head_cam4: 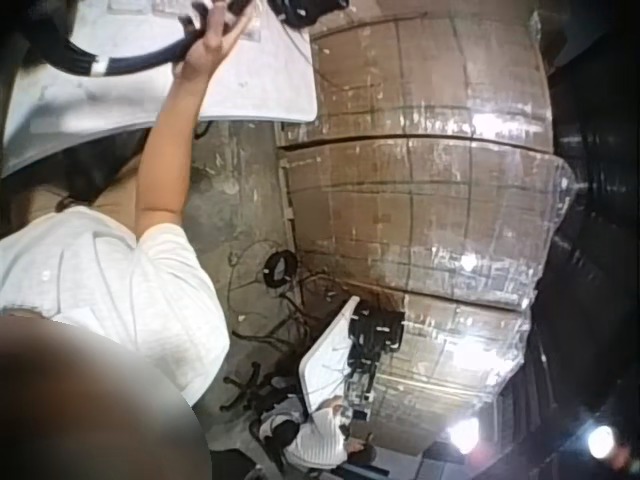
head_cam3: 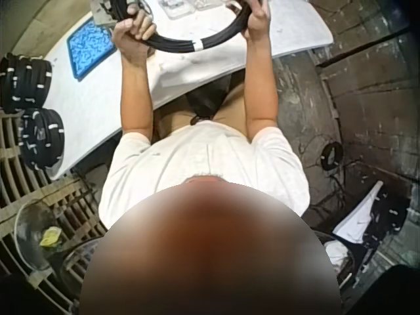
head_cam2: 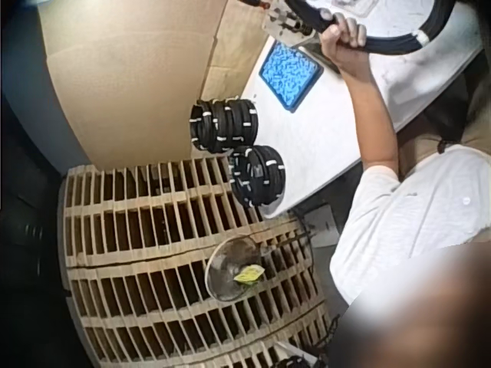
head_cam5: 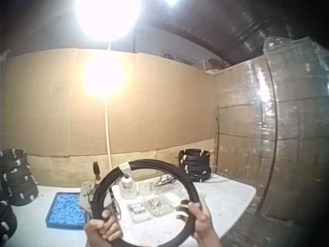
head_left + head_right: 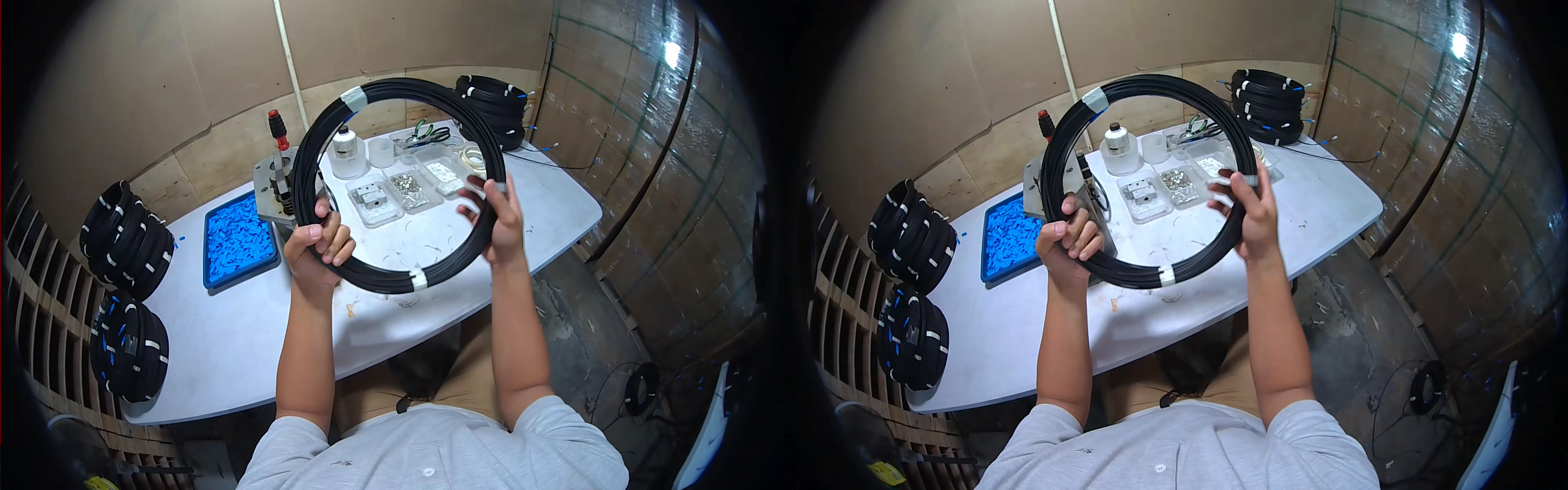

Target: Inspecting and organizing large black wire coils on a factory workbench.

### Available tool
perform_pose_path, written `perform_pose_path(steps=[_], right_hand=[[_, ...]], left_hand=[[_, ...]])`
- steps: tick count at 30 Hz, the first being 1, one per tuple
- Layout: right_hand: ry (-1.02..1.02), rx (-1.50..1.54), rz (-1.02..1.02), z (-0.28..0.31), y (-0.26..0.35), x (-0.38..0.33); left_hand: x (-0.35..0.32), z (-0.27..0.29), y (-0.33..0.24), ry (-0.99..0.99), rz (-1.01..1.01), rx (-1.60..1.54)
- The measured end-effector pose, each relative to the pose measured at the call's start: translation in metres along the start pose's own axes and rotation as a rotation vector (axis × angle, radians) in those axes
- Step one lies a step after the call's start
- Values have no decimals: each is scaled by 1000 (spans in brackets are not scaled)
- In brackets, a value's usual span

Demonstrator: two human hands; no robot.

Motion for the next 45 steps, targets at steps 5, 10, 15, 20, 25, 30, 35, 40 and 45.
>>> perform_pose_path(steps=[5, 10, 15, 20, 25, 30, 35, 40, 45], right_hand=[[327, 86, -68, -2, 19, 33], [439, 206, -105, -49, -13, 33], [462, 298, -221, -93, -69, -9], [333, 365, -375, -158, -112, -30], [587, 613, -447, -210, -172, -44], [673, 366, -468, -284, -223, -75], [750, 157, -482, -359, -294, -99], [815, 81, -563, -443, -345, -123], [842, 55, -585, -507, -395, -130]], left_hand=[[-6, -24, -14, -176, -106, 234], [-36, -42, -50, -353, -352, 326], [-84, -59, -88, -392, -507, 374], [-143, -81, -128, -580, -723, 544], [-184, -100, -143, -729, -918, 1005], [-245, -118, -184, -1007, -987, 1328], [-290, -133, -239, -1301, -1065, 1396], [-342, -131, -317, -1307, -1069, 1427], [-377, -119, -382, -1488, -1027, 1423]])
Point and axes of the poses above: each hand's wrist, its own x-axis towards the middle knuckle, its own z-axis out of the back of the hand, y = z × x, the point moved 1 cm from there along x, towards the middle knuckle, and after that the axes turned 2 degrees about -z, right-handed, at the moved point
